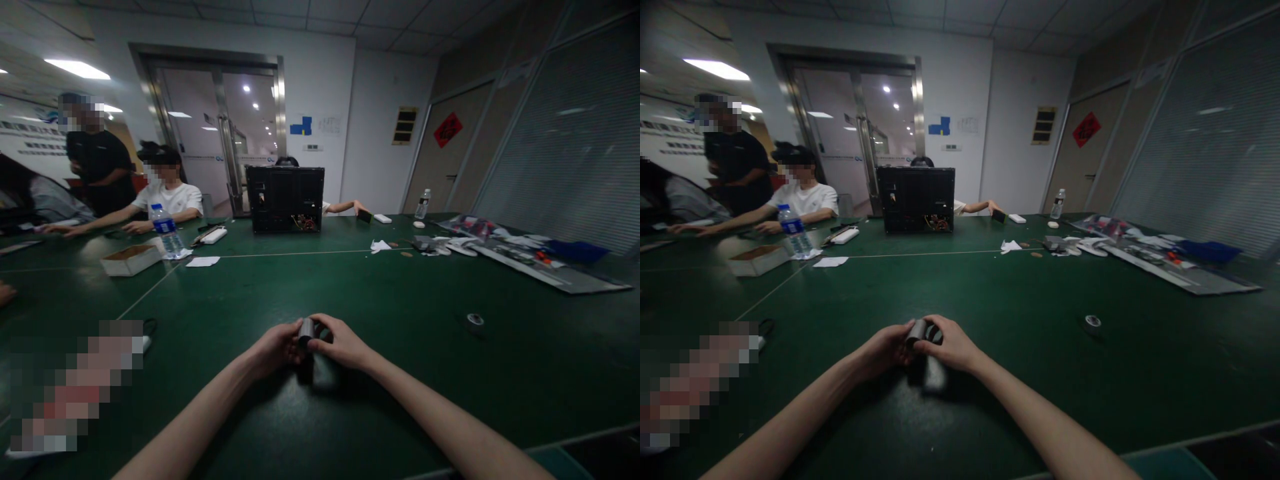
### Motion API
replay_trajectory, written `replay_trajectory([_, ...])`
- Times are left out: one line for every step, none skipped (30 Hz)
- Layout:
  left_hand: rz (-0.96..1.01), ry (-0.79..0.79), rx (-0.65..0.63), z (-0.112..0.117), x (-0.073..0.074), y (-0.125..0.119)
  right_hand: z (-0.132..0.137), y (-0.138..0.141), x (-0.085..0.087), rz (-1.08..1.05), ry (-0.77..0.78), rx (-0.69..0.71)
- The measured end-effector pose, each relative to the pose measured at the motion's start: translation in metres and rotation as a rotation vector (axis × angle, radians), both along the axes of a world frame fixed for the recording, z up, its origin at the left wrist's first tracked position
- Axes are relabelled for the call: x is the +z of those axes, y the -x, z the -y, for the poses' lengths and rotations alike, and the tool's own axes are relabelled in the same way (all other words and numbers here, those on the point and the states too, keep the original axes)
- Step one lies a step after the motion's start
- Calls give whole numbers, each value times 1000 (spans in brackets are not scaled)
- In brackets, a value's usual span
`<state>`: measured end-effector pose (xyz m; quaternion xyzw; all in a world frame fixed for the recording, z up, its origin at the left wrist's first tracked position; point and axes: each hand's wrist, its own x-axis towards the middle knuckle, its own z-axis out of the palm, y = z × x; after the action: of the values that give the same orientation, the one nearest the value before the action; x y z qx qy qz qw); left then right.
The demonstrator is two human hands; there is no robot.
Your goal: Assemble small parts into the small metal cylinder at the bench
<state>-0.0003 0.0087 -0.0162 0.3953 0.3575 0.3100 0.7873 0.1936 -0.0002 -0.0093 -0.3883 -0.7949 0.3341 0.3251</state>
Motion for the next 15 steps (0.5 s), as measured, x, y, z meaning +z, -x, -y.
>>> replay_trajectory([-7, -9, -18, 0, 0, 0, 0, 0, -1, 0, 2, 0])
replay_trajectory([-11, -19, -38, 0, 0, 0, -1, 0, -1, -2, 3, 3])
replay_trajectory([-14, -28, -57, 0, 0, 0, -1, 0, -2, -6, 2, 7])
replay_trajectory([-15, -35, -75, 0, 0, 1, -2, 0, -3, -13, 5, 12])
replay_trajectory([-15, -37, -91, 0, 0, 1, -2, 0, -4, -20, 12, 16])
replay_trajectory([-15, -35, -103, 0, 0, 1, -3, 0, -5, -28, 24, 18])
replay_trajectory([-16, -31, -111, 0, 0, 1, -4, 0, -6, -36, 39, 19])
replay_trajectory([-16, -25, -116, 0, 0, 1, -4, 0, -7, -45, 53, 17])
replay_trajectory([-17, -20, -118, -1, 0, 1, -4, 0, -8, -53, 64, 17])
replay_trajectory([-21, -17, -119, -1, 0, 2, -5, 0, -9, -59, 68, 16])
replay_trajectory([-27, -15, -118, -1, 0, 2, -5, 1, -10, -62, 69, 17])
replay_trajectory([-33, -16, -119, -1, -1, 2, -5, 1, -11, -64, 68, 20])
replay_trajectory([-38, -18, -121, -1, -1, 2, -5, 1, -11, -65, 69, 22])
replay_trajectory([-42, -21, -124, -1, -2, 2, -5, 1, -11, -68, 72, 25])
replay_trajectory([-43, -25, -129, -2, -2, 2, -5, 1, -11, -73, 77, 26])
